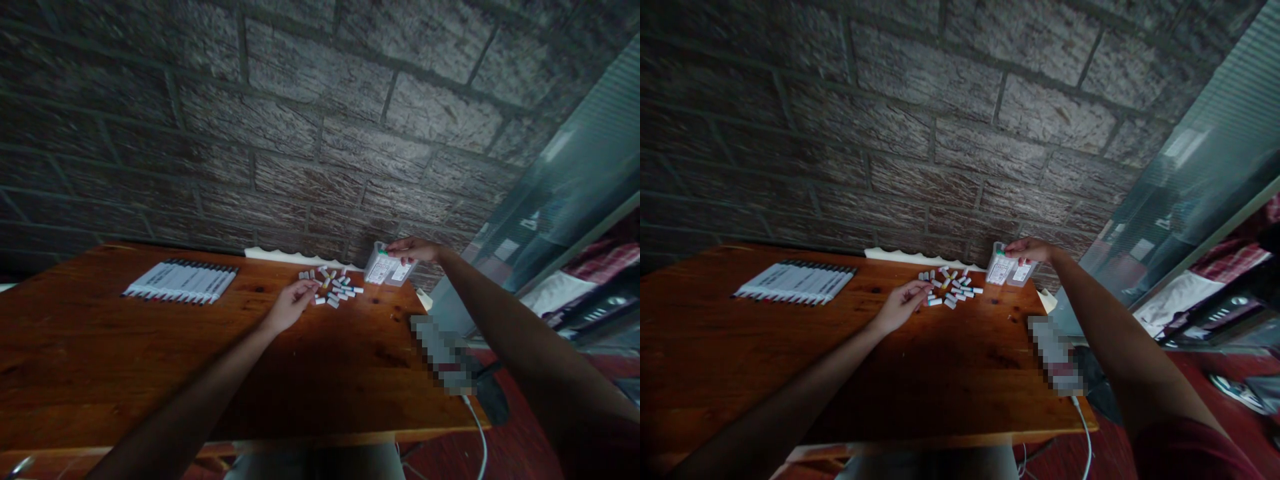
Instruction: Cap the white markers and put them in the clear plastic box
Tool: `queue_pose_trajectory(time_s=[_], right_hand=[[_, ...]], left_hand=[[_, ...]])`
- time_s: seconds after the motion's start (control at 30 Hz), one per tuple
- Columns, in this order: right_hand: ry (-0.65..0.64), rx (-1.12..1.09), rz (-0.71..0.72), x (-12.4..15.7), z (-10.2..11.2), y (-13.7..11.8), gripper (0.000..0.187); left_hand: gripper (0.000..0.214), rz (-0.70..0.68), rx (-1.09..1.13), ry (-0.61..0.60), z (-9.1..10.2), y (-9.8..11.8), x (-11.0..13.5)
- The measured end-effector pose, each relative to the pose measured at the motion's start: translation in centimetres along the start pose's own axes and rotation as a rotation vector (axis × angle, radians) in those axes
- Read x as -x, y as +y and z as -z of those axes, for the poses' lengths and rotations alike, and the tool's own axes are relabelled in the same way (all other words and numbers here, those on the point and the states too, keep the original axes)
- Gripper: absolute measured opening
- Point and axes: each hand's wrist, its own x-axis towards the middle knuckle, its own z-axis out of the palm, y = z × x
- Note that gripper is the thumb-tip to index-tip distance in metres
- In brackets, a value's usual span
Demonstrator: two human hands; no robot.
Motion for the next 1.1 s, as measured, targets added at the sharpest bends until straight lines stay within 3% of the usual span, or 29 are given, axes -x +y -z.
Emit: queue_pose_trajectory(time_s=[0.3,0.57,0.8,1.1], right_hand=[[0.097,0.073,0.028,-0.1,-0.8,-0.3,0.055],[0.071,0.162,0.053,-0.5,-1.2,-0.5,0.060],[0.012,0.237,-0.053,-0.6,-2.1,-1.1,0.072],[0.039,0.208,-0.028,-1.3,-2.3,0.1,0.069]], left_hand=[[0.040,-0.003,0.003,0.000,0.3,-0.4,-0.1],[0.040,0.004,0.012,0.009,0.2,0.0,-0.1],[0.040,-0.003,0.006,0.007,0.2,0.2,-0.2],[0.041,0.015,0.025,0.005,0.1,0.2,-0.2]])
